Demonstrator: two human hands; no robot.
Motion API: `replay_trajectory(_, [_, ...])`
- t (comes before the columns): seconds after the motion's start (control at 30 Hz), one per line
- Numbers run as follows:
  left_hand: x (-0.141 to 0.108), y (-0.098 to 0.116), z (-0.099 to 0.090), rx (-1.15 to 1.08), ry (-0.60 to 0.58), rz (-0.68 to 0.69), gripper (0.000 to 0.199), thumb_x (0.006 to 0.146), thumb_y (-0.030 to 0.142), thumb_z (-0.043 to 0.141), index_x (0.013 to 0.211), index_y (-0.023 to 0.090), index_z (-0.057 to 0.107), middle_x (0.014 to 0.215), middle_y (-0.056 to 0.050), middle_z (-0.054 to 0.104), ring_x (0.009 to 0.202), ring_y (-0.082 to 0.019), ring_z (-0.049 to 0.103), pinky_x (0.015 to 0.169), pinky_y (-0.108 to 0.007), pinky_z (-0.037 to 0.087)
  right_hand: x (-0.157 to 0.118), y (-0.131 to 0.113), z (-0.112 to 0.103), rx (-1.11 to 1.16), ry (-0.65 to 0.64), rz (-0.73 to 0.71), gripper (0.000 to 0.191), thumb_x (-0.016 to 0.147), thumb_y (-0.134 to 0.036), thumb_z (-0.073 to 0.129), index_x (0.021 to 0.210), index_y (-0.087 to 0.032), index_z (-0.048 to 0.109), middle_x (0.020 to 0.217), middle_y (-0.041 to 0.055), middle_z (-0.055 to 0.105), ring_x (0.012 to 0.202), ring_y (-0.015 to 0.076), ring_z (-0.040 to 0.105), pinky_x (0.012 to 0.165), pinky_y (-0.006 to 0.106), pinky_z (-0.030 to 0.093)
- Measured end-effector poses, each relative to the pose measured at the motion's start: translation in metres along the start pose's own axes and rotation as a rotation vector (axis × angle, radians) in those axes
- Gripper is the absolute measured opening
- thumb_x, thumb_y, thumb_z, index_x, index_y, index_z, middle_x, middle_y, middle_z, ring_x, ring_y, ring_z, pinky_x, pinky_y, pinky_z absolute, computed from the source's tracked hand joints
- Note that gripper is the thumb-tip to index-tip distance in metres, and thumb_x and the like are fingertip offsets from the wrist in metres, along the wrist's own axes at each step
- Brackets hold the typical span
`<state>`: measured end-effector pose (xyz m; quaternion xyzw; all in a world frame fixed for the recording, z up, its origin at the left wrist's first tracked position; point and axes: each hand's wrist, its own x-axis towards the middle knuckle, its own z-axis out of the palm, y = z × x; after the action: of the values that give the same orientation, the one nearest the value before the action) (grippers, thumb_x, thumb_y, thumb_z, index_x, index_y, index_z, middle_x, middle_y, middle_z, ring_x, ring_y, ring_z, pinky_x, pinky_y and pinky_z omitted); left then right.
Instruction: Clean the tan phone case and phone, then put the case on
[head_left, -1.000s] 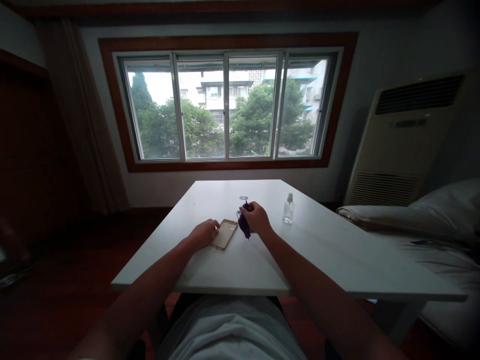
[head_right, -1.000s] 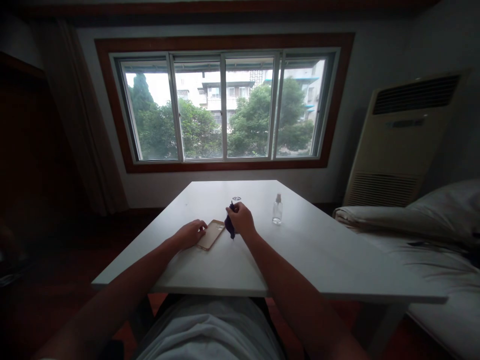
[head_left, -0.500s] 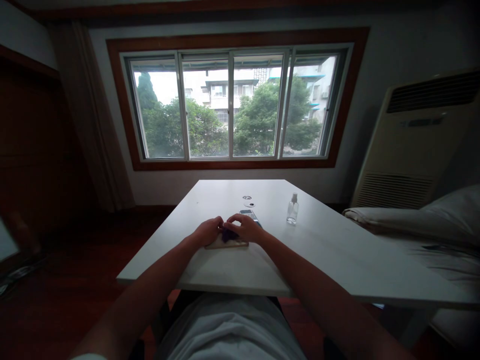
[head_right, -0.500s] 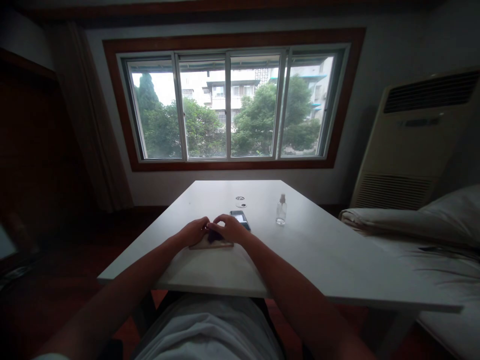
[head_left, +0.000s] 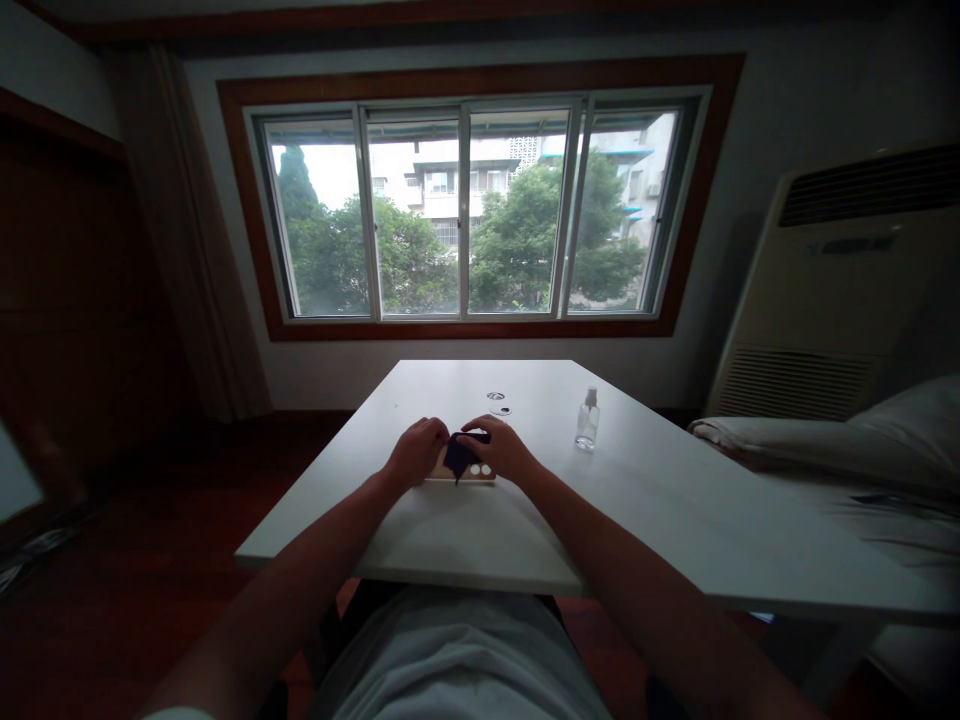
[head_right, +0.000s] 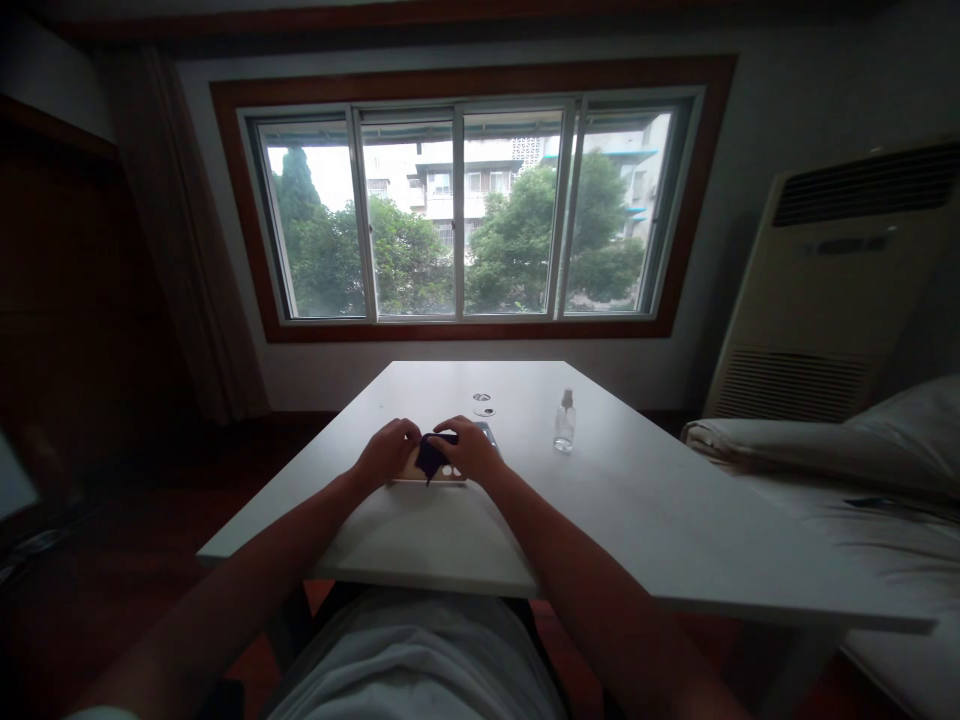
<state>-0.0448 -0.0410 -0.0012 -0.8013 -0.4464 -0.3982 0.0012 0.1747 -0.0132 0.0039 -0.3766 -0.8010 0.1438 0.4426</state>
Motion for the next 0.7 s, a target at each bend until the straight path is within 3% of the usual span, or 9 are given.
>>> replay_trajectory(0.13, [0.001, 0.004, -0.005, -0.007, 0.108, 0.077, 0.012, 0.097, 0.016, 0.048, 0.093, 0.021, 0.057, 0.093, -0.005, 0.064, 0.094, -0.021, 0.059, 0.088, -0.034, 0.047, 0.001, -0.009, -0.005, 0.041, 0.08, -0.05, 0.018, 0.093, -0.034, 0.063, 0.098, -0.024, 0.078, 0.105, 0.0058, 0.074, 0.098, 0.0207, 0.068, 0.095, 0.036, 0.05])
replay_trajectory(0.27, [0.001, 0.004, -0.005, 0.012, 0.12, 0.084, 0.013, 0.096, 0.013, 0.048, 0.094, 0.021, 0.058, 0.094, -0.005, 0.064, 0.095, -0.021, 0.059, 0.088, -0.034, 0.047, 0.001, -0.008, -0.008, 0.057, 0.094, 0.018, 0.019, 0.091, -0.03, 0.063, 0.102, -0.022, 0.077, 0.104, 0.0068, 0.075, 0.097, 0.0218, 0.069, 0.094, 0.036, 0.05])
replay_trajectory(0.37, [0.001, 0.004, -0.004, 0.02, 0.104, 0.074, 0.015, 0.097, 0.012, 0.049, 0.098, 0.021, 0.061, 0.095, -0.005, 0.064, 0.095, -0.021, 0.059, 0.087, -0.034, 0.048, 0.001, -0.005, -0.009, 0.06, 0.093, 0.064, 0.017, 0.087, -0.031, 0.067, 0.097, -0.022, 0.077, 0.095, 0.0056, 0.077, 0.09, 0.0223, 0.07, 0.086, 0.036, 0.051])
replay_trajectory(0.5, [0.001, 0.008, -0.004, 0.007, 0.025, 0.104, 0.029, 0.099, 0.013, 0.047, 0.121, 0.024, 0.063, 0.103, -0.005, 0.066, 0.1, -0.021, 0.059, 0.089, -0.034, 0.049, 0.001, -0.006, -0.01, 0.095, 0.078, 0.093, 0.014, 0.085, -0.032, 0.068, 0.087, -0.022, 0.077, 0.087, 0.0031, 0.077, 0.083, 0.0212, 0.07, 0.081, 0.035, 0.051])
replay_trajectory(0.7, [-0.001, 0.009, -0.007, 0.007, -0.059, 0.213, 0.034, 0.1, 0.015, 0.045, 0.122, 0.025, 0.068, 0.107, -0.008, 0.066, 0.103, -0.023, 0.058, 0.09, -0.035, 0.049, 0.006, 0.001, -0.012, 0.198, 0.1, 0.16, 0.023, 0.082, -0.035, 0.07, 0.1, -0.021, 0.075, 0.082, 0.0017, 0.075, 0.077, 0.0195, 0.07, 0.074, 0.032, 0.053])
